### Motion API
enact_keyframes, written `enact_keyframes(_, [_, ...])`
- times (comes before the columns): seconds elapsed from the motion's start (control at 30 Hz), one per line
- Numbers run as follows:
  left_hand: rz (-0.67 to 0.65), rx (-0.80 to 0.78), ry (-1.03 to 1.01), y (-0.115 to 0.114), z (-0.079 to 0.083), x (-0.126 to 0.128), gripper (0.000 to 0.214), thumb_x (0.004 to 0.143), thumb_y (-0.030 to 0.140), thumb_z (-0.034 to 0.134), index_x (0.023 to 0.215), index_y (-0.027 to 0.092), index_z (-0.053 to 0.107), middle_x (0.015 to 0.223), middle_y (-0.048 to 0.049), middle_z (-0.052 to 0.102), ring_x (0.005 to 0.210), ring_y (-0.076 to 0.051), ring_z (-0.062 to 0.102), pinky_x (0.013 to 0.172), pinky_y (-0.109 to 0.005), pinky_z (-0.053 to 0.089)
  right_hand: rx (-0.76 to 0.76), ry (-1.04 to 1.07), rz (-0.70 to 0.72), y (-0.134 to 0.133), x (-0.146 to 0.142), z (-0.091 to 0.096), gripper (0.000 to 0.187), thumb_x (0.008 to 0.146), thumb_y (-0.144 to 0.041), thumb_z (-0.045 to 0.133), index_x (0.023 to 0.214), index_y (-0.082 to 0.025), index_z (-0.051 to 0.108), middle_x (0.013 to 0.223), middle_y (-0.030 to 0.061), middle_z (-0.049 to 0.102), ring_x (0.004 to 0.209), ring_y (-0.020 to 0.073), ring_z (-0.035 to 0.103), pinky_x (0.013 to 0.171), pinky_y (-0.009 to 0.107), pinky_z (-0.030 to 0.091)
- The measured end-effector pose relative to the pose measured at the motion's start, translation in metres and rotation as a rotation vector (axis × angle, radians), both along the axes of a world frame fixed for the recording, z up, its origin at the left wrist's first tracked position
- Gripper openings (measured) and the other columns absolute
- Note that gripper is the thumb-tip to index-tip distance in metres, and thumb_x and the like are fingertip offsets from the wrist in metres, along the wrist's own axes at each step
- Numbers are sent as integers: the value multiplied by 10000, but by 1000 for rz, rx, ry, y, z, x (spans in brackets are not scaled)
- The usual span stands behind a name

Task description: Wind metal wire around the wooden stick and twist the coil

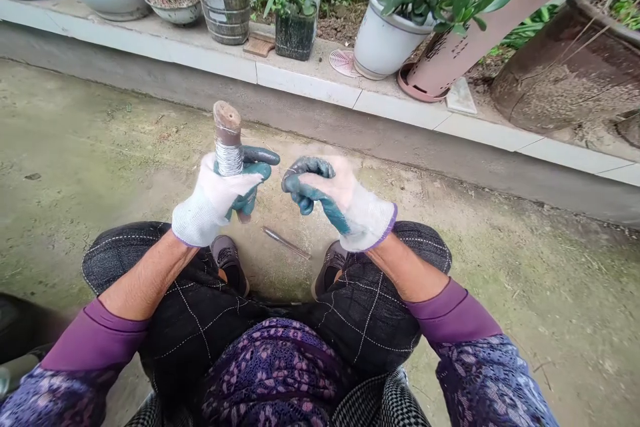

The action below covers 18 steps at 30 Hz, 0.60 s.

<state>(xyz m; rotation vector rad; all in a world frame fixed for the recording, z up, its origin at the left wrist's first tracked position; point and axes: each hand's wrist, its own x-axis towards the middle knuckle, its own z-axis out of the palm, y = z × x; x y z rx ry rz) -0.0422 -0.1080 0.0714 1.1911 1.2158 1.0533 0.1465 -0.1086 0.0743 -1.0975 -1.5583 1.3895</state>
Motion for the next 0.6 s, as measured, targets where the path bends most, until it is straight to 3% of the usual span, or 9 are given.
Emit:
enact_keyframes(0.07, [17, -7, 1, 2, -1, -1, 302, 715, 282, 687, 979, 152, 758, 492, 43, 553, 327, -66, 415, 340, -193, 354, -100, 77, 69, 1, 1, -4, 187, 765, -340, 637, 711, -161, 648, 582, -4, 579, 470, 105, 495, 437, 243, 402])
enact_keyframes(0.13, [23, -6, 14, 3, -2, -2, 296, 713, 280, 690, 974, 158, 762, 487, 43, 547, 336, -68, 423, 343, -191, 351, -101, 59, 98, 0, 2, -5, 202, 777, -350, 614, 713, -162, 649, 570, -6, 567, 463, 106, 482, 436, 247, 393])
enact_keyframes(0.2, [25, -3, 42, 4, -1, -3, 286, 709, 279, 698, 959, 157, 764, 483, 43, 541, 345, -68, 428, 344, -188, 346, 23, -84, 53, -2, 2, -2, 180, 788, -318, 581, 717, -168, 649, 586, -1, 570, 486, 112, 483, 460, 255, 392])
enact_keyframes(0.4, [-6, -75, 42, -3, -2, 2, 231, 671, 260, 702, 871, 152, 746, 460, 61, 500, 323, -56, 387, 330, -180, 316, 712, -921, -248, 1, 7, -2, 71, 746, -225, 591, 724, -187, 647, 781, 67, 631, 750, 200, 538, 640, 327, 404])
enact_keyframes(0.5, [-69, -154, -45, -8, -9, 10, 229, 653, 266, 705, 847, 147, 727, 452, 64, 488, 314, -58, 368, 315, -187, 305, 834, -1098, -262, 12, 10, -13, 108, 789, -251, 578, 757, -189, 661, 815, 93, 642, 784, 225, 534, 651, 349, 397])
enact_keyframes(0.6, [-79, -213, -138, -7, -14, 13, 251, 632, 271, 716, 847, 143, 703, 436, 78, 447, 314, -60, 345, 308, -192, 296, 769, -1007, -259, 26, 15, -23, 119, 795, -246, 586, 802, -184, 687, 863, 98, 660, 819, 225, 556, 668, 349, 423])
